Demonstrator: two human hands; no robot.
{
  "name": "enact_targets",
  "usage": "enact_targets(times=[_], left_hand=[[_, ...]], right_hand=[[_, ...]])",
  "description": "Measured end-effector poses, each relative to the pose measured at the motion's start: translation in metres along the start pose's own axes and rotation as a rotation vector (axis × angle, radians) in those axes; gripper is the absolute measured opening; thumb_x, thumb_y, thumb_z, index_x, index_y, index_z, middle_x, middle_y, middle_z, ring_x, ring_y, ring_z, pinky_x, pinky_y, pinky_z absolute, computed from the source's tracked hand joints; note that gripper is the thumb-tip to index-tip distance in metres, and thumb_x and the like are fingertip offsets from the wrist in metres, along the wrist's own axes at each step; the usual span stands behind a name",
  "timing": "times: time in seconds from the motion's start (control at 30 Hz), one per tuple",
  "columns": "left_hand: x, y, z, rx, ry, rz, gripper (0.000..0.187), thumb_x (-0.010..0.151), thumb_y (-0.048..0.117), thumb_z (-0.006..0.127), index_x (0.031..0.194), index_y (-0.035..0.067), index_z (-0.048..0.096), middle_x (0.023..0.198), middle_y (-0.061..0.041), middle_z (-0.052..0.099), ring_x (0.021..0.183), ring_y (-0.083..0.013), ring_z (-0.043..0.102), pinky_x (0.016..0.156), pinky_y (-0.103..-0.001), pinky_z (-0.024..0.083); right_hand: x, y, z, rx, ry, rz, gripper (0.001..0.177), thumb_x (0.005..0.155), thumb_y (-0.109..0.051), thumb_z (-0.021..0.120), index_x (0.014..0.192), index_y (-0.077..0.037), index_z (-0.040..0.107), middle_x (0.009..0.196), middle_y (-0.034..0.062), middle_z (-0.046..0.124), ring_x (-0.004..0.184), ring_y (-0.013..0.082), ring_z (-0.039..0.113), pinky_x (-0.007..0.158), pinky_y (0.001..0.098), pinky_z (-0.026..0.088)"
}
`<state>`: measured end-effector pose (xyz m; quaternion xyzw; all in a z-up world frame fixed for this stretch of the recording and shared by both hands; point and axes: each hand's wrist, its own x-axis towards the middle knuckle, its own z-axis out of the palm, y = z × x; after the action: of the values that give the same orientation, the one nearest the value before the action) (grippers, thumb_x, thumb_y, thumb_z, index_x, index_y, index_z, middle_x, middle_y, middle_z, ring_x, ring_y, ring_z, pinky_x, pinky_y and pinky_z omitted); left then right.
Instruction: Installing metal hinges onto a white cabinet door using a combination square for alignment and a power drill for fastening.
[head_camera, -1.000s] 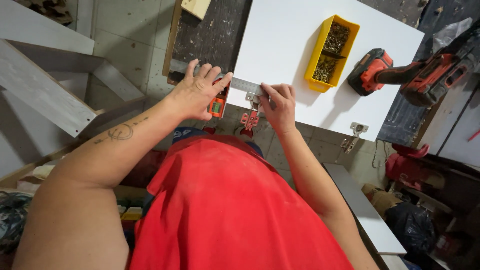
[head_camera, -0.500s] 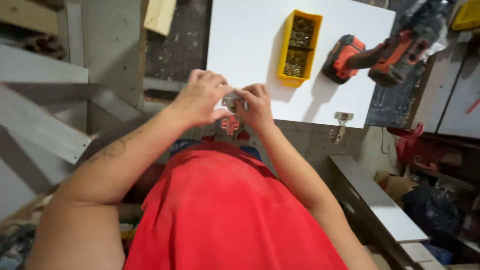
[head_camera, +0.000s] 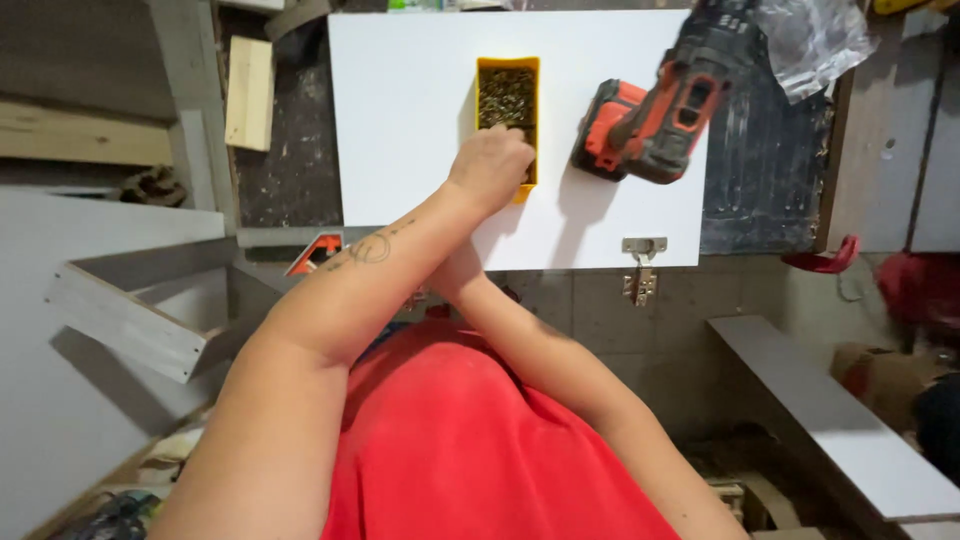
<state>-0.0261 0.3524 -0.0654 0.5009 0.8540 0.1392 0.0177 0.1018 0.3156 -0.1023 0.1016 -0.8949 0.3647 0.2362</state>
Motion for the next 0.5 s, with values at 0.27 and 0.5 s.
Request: enact_targets(times=[0.27,0.5], left_hand=[[0.005,0.007,-0.024,0.039,-0.086,-0.02,0.013,0.074,0.009,0.077,0.083,0.012,0.068,0.084,-0.004,0.06,0.079,-0.0272,0.067,0.068,-0.037,0.056],[0.008,0.026,-0.065,0.072,-0.093,-0.063,0.016,0.075,0.0,0.068,0.089,0.006,0.064,0.09,-0.006,0.058,0.083,-0.0294,0.067,0.068,-0.038,0.056]], right_hand=[[-0.005,0.006,0.01,-0.046,0.016,-0.005,0.008,0.085,-0.02,0.075,0.087,-0.012,0.075,0.084,0.009,0.063,0.084,0.0338,0.06,0.082,0.0492,0.047],[-0.008,0.01,0.018,-0.063,-0.025,-0.038,0.006,0.087,-0.018,0.071,0.085,-0.012,0.074,0.083,0.0088,0.065,0.083,0.034,0.06,0.081,0.0503,0.046]])
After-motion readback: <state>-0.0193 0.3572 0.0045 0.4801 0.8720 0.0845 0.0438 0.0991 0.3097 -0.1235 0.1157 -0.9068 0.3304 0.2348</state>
